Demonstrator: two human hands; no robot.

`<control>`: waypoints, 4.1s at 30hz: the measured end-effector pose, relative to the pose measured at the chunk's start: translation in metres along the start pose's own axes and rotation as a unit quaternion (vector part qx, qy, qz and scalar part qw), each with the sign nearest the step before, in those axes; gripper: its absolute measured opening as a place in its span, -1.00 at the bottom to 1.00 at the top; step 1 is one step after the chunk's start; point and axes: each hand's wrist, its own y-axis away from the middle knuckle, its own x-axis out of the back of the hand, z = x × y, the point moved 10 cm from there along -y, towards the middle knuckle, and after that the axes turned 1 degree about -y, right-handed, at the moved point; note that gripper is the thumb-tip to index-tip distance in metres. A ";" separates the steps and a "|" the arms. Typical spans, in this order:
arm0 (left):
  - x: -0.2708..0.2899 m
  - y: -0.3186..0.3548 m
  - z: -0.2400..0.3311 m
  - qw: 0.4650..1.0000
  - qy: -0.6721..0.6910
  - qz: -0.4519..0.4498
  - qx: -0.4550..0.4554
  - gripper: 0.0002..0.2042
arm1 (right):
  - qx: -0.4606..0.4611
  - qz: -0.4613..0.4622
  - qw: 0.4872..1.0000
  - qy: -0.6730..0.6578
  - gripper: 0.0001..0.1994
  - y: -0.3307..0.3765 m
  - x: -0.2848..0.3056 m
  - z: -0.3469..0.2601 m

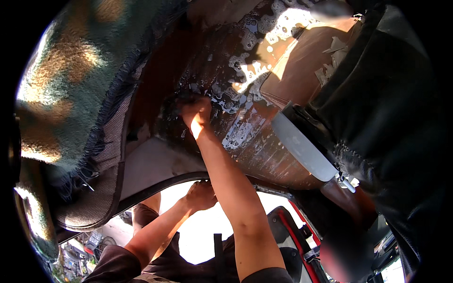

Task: The person scrapes and wipes the floor area behind the front passenger seat of a car using a scraper tool and a cloth. They remove debris and residue from the carpet and surrounding trim, then wipe the cleaned area with a cloth.

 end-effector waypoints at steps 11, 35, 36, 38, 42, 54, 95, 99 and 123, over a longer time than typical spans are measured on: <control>0.008 0.010 0.002 0.999 -0.005 -0.028 0.030 -0.49 | 0.010 -0.041 0.794 0.606 -0.70 0.129 0.145 -0.013; 0.012 0.007 0.002 0.999 -0.011 0.049 -0.017 -0.41 | 0.329 0.263 0.831 0.363 -0.69 -0.031 0.072 -0.165; 0.013 0.009 -0.001 0.999 -0.006 0.048 -0.009 -0.42 | 0.355 0.286 0.782 0.425 -0.73 -0.020 0.074 -0.182; 0.016 0.011 -0.002 0.999 -0.001 0.053 -0.004 -0.43 | 0.251 0.270 0.820 0.437 -0.67 -0.027 0.095 -0.183; 0.026 0.012 0.005 0.998 -0.001 0.057 -0.023 -0.41 | 0.392 0.264 0.714 0.517 -0.67 -0.024 0.086 -0.173; 0.028 0.015 0.003 1.000 0.028 -0.012 -0.006 -0.33 | 0.307 0.352 0.648 0.601 -0.82 -0.117 0.115 -0.224; 0.027 0.008 0.008 0.998 0.043 -0.052 0.010 -0.33 | 0.425 0.297 0.737 0.433 -0.69 -0.031 0.095 -0.212; 0.026 0.010 0.006 0.999 0.020 -0.033 -0.001 -0.33 | 0.484 0.132 0.764 0.404 -0.63 0.046 0.024 -0.167; 0.013 0.010 0.001 1.000 -0.009 -0.002 0.007 -0.37 | 0.449 0.106 0.782 0.419 -0.64 0.030 0.023 -0.146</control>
